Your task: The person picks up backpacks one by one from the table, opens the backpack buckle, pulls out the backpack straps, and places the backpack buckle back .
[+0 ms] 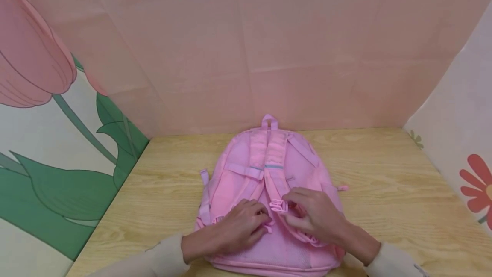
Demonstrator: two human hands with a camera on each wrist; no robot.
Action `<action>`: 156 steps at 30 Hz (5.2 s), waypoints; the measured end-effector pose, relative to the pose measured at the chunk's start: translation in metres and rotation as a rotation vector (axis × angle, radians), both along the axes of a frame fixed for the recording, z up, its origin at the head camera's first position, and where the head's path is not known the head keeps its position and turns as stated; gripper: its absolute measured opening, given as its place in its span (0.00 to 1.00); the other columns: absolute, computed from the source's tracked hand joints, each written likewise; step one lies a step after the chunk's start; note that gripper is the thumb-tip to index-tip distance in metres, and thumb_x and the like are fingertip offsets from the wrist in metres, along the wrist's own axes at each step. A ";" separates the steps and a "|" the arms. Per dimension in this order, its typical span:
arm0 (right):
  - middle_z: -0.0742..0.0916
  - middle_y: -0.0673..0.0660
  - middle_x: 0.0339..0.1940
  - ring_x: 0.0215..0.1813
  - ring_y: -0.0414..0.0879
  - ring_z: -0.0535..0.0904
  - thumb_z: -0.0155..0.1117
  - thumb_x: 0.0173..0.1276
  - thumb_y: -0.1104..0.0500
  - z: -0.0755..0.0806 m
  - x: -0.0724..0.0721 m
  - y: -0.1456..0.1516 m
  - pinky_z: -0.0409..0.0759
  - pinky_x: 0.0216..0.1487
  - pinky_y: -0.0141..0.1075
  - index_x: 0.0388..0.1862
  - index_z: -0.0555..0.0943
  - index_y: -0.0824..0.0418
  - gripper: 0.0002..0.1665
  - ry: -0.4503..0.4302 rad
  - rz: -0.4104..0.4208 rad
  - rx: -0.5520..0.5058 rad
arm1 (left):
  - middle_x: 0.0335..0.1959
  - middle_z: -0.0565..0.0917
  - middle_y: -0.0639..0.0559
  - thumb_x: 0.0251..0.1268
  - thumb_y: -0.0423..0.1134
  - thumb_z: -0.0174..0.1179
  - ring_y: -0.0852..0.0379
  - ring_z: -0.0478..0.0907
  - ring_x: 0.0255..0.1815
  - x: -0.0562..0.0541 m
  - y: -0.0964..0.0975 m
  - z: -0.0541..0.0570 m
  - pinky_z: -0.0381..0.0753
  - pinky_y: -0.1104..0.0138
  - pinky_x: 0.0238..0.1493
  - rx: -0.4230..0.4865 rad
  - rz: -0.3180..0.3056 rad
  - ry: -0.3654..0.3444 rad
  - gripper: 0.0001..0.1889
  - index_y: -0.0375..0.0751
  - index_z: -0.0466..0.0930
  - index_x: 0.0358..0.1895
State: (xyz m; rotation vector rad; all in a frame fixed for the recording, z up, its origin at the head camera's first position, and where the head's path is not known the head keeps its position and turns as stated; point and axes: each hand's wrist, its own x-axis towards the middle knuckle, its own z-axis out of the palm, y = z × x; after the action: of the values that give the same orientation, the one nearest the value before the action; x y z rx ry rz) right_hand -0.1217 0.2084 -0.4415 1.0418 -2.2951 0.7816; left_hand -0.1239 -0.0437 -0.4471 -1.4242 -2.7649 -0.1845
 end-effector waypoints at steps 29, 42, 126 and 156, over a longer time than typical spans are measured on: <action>0.86 0.45 0.36 0.36 0.37 0.82 0.65 0.68 0.40 -0.001 0.000 -0.007 0.83 0.36 0.30 0.40 0.85 0.55 0.20 0.157 -0.016 0.086 | 0.26 0.88 0.46 0.60 0.36 0.71 0.48 0.87 0.26 -0.023 0.017 0.042 0.88 0.47 0.33 0.823 0.352 -1.167 0.06 0.37 0.87 0.37; 0.77 0.35 0.31 0.29 0.27 0.70 0.77 0.58 0.50 0.006 0.006 -0.006 0.70 0.27 0.18 0.44 0.81 0.48 0.18 -0.064 -0.005 0.012 | 0.32 0.89 0.40 0.62 0.35 0.69 0.45 0.88 0.32 -0.024 0.022 0.034 0.90 0.54 0.34 0.861 0.442 -1.414 0.07 0.38 0.84 0.41; 0.82 0.54 0.28 0.30 0.33 0.76 0.55 0.75 0.65 0.032 0.000 0.006 0.81 0.26 0.29 0.40 0.82 0.65 0.08 -1.027 0.375 -0.270 | 0.29 0.86 0.51 0.68 0.34 0.63 0.59 0.83 0.26 -0.018 0.023 0.035 0.90 0.54 0.42 0.875 0.411 -1.447 0.09 0.33 0.82 0.46; 0.81 0.56 0.26 0.28 0.31 0.73 0.55 0.76 0.65 0.033 -0.001 0.015 0.79 0.23 0.29 0.39 0.81 0.63 0.08 -0.965 0.341 -0.211 | 0.29 0.85 0.53 0.68 0.35 0.63 0.59 0.82 0.27 -0.018 0.021 0.036 0.89 0.53 0.43 0.892 0.409 -1.450 0.08 0.35 0.82 0.46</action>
State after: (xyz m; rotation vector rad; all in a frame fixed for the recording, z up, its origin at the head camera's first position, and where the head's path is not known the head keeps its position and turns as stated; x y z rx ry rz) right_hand -0.1226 0.2233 -0.4085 1.1097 -2.6858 1.9607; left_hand -0.1419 -0.0226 -0.4107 -0.3805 -2.6583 -2.8174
